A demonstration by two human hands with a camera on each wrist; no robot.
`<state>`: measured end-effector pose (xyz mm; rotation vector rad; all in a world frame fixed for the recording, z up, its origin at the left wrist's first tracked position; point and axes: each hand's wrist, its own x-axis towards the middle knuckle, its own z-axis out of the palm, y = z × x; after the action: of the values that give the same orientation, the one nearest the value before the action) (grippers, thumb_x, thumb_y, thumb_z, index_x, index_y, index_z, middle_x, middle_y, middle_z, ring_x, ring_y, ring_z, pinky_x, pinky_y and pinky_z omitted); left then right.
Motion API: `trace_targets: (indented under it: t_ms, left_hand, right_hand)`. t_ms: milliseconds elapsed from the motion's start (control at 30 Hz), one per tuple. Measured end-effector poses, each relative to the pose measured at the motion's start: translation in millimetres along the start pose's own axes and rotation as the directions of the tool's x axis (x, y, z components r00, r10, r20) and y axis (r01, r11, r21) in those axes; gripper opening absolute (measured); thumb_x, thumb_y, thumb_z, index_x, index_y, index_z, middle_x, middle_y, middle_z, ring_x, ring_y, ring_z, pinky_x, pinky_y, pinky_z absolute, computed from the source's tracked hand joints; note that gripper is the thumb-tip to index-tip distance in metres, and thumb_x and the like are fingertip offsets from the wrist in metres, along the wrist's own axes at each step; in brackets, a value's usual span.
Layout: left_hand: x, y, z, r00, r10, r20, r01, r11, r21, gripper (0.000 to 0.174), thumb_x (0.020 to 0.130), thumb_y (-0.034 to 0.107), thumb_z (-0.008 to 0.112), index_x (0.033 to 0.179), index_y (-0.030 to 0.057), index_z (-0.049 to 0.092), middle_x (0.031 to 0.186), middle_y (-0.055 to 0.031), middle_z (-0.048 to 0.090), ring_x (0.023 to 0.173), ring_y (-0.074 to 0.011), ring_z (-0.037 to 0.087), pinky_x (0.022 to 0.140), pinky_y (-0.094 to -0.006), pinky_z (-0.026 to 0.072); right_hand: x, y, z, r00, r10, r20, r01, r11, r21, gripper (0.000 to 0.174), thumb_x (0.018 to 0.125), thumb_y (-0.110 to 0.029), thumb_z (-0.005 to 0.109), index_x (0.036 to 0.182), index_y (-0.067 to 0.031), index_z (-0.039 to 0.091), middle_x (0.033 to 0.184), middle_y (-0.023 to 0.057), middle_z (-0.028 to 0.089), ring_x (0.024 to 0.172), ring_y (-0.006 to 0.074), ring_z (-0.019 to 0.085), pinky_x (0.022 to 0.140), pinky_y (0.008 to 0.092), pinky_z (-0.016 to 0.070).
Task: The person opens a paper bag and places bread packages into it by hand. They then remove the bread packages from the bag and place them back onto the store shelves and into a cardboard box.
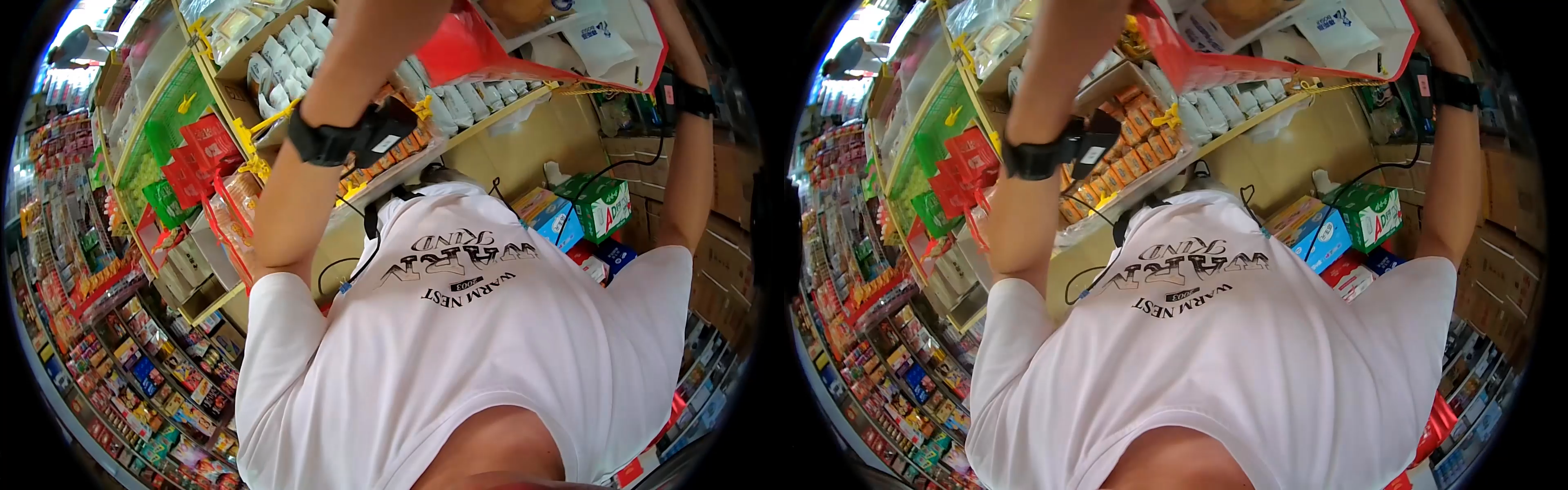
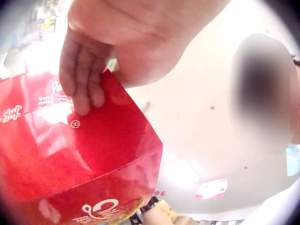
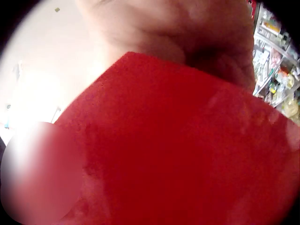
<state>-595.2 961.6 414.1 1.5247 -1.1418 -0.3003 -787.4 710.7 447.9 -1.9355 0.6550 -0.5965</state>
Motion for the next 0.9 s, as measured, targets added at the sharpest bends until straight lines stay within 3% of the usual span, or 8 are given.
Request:
trace_targets:
  t_ms: [167, 233, 367, 600, 700, 800, 867, 900]
  left_hand:
    - [-29.7, -62.6, 57.1, 0.990, -0.126, -0.060, 0.133, 0.980, 0.149, 0.048, 0.086, 0.005, 0.054, 0.133, 0.0114, 0.056, 0.075, -0.0063, 0.059, 0.063, -0.0139, 0.054, 0.060, -0.0307, 0.0454]
    - [-46.1, -76.3, 68.3, 0.982, -0.185, -0.026, 0.186, 0.963, 0.192, 0.047, 0.089, 0.014, 0.055, 0.135, 0.0198, 0.054, 0.062, -0.0123, 0.055, 0.059, -0.0205, 0.059, 0.061, -0.0344, 0.0472]
    - [-71.6, -90.2, 71.2, 0.936, -0.351, 0.021, 0.339, 0.916, 0.214, 0.048, 0.088, 0.011, 0.055, 0.135, 0.0189, 0.054, 0.066, -0.0110, 0.058, 0.060, -0.0202, 0.058, 0.062, -0.0336, 0.0474]
    - [-89.0, -97.5, 36.2, 0.913, -0.406, 0.051, 0.400, 0.912, 0.097, 0.049, 0.091, 0.013, 0.059, 0.139, 0.0140, 0.050, 0.075, -0.0054, 0.061, 0.065, -0.0151, 0.057, 0.063, -0.0309, 0.0475]
    - [-89.2, -94.6, -7.4, 0.936, -0.287, 0.205, 0.250, 0.950, 0.189, 0.045, 0.093, 0.010, 0.057, 0.138, 0.0134, 0.051, 0.078, -0.0046, 0.062, 0.069, -0.0148, 0.059, 0.066, -0.0294, 0.0480]
    - [-81.5, -115.4, -87.3, 0.883, -0.353, 0.310, 0.214, 0.890, 0.403, 0.042, 0.094, 0.008, 0.056, 0.136, 0.0127, 0.052, 0.081, -0.0055, 0.062, 0.072, -0.0145, 0.059, 0.068, -0.0288, 0.0488]
    - [-77.7, -147.2, -146.1, 0.908, -0.275, 0.317, 0.139, 0.909, 0.392, 0.038, 0.095, 0.009, 0.055, 0.133, 0.0120, 0.053, 0.083, -0.0069, 0.063, 0.076, -0.0151, 0.061, 0.071, -0.0294, 0.0500]
    - [-78.2, -162.0, -175.6, 0.874, -0.381, 0.303, 0.245, 0.883, 0.401, 0.037, 0.095, 0.009, 0.055, 0.132, 0.0119, 0.054, 0.085, -0.0073, 0.063, 0.078, -0.0158, 0.061, 0.074, -0.0303, 0.0504]
  right_hand:
    - [1.8, 64.2, -2.2, 0.990, 0.063, 0.125, -0.077, 0.990, 0.114, 0.041, 0.091, -0.010, 0.057, 0.130, 0.0026, 0.055, 0.114, 0.0080, 0.065, 0.098, 0.0146, 0.062, 0.087, 0.0274, 0.0480]
    - [16.7, 163.2, -36.3, 0.977, 0.104, 0.185, -0.102, 0.995, -0.020, 0.044, 0.093, -0.022, 0.065, 0.131, -0.0009, 0.057, 0.108, 0.0050, 0.068, 0.092, 0.0086, 0.063, 0.080, 0.0245, 0.0489]
    - [10.9, 171.6, -5.4, 0.970, 0.156, 0.186, -0.158, 0.987, -0.002, 0.040, 0.093, -0.024, 0.066, 0.126, -0.0013, 0.061, 0.095, 0.0023, 0.068, 0.081, 0.0057, 0.060, 0.072, 0.0213, 0.0467]
    - [-33.0, 74.2, 41.3, 0.979, -0.173, -0.104, 0.129, 0.932, -0.339, 0.032, 0.097, -0.027, 0.062, 0.119, -0.0042, 0.066, 0.073, -0.0032, 0.050, 0.068, 0.0051, 0.045, 0.061, 0.0212, 0.0360]
    - [-75.2, 0.0, 64.7, 0.996, -0.080, -0.042, 0.070, 0.977, -0.203, 0.031, 0.098, -0.026, 0.061, 0.119, -0.0039, 0.066, 0.072, -0.0039, 0.046, 0.066, 0.0050, 0.041, 0.059, 0.0217, 0.0331]
    - [-94.2, -33.0, 89.2, 0.999, -0.013, 0.041, 0.017, 0.995, -0.103, 0.031, 0.099, -0.025, 0.059, 0.119, -0.0030, 0.065, 0.074, -0.0039, 0.047, 0.066, 0.0046, 0.041, 0.060, 0.0207, 0.0329]
    - [-95.5, -35.6, 115.3, 0.975, -0.037, 0.218, 0.006, 0.990, 0.143, 0.031, 0.100, -0.024, 0.056, 0.120, -0.0024, 0.064, 0.075, -0.0041, 0.049, 0.067, 0.0043, 0.042, 0.060, 0.0207, 0.0332]
    - [-93.5, -40.4, 139.3, 0.969, 0.074, 0.237, -0.102, 0.989, 0.110, 0.029, 0.100, -0.023, 0.056, 0.119, -0.0037, 0.065, 0.076, -0.0044, 0.051, 0.068, 0.0035, 0.045, 0.060, 0.0201, 0.0349]
